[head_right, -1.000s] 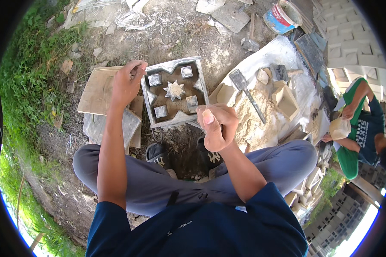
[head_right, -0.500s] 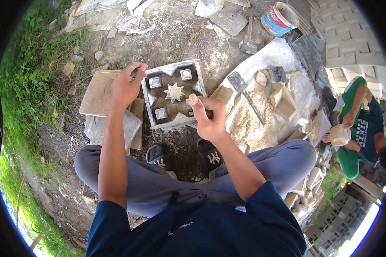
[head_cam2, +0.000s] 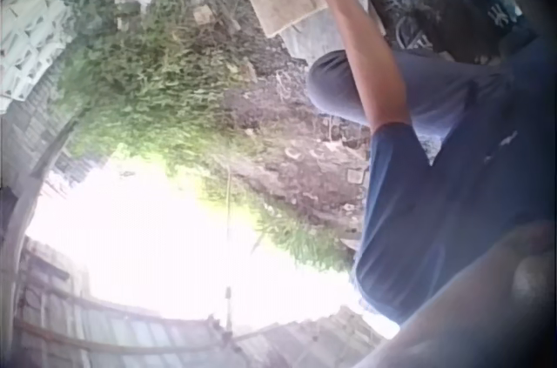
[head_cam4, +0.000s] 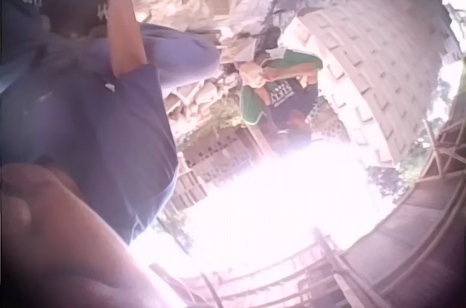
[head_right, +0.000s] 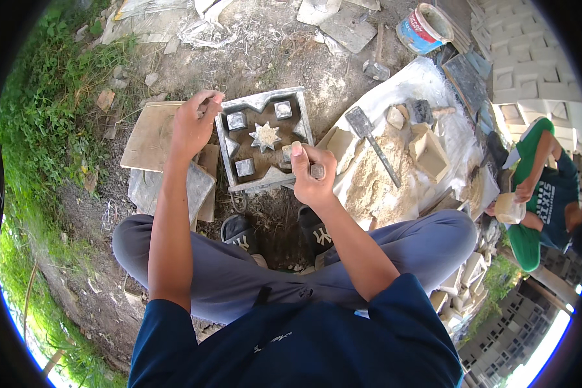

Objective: The person holds a patterned mold and scrapes and shapes the sand mixture inside using a small handheld tool.

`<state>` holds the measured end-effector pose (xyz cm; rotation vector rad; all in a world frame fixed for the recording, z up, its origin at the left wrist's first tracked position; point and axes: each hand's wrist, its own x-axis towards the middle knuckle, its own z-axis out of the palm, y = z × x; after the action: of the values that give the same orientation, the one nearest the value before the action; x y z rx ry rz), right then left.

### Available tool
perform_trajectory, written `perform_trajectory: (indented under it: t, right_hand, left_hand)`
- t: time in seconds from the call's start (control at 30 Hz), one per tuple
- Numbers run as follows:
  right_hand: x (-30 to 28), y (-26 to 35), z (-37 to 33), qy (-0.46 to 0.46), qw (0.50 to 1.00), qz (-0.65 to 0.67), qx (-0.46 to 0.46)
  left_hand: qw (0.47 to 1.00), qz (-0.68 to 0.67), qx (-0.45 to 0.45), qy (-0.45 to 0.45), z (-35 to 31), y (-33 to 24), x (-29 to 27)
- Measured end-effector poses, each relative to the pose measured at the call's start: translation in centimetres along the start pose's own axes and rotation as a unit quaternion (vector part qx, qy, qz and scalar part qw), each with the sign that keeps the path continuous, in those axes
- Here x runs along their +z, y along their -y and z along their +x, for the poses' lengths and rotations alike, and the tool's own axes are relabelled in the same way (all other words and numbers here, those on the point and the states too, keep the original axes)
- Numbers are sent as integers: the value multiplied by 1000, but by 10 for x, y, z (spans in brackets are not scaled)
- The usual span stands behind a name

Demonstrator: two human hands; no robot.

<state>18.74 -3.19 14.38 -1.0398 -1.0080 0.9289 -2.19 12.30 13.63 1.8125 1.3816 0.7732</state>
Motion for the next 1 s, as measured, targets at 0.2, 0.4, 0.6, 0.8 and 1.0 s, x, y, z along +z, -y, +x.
perform_trajectory:
  t: [0.2, 0.4, 0.6, 0.8, 1.0]
  right_hand:
    - [-2, 21, -11, 32, 987, -144, -62]
    - [3, 13, -4, 42, 987, -154, -2]
    - [-3, -18, -6, -11, 999, -16, 39]
    - [-2, 3, -5, -4, 993, -106, 43]
    - [2, 26, 3, -9, 997, -59, 49]
  left_hand:
    - [1000, -7, 12, 4, -8, 6, 3]
    - [1000, 24, -17, 12, -5, 5, -1]
    - [1000, -24, -15, -2, -2, 7, -2]
    - [1000, 21, 12, 4, -4, -2, -5]
    - [1000, -1, 16, -5, -7, 9, -4]
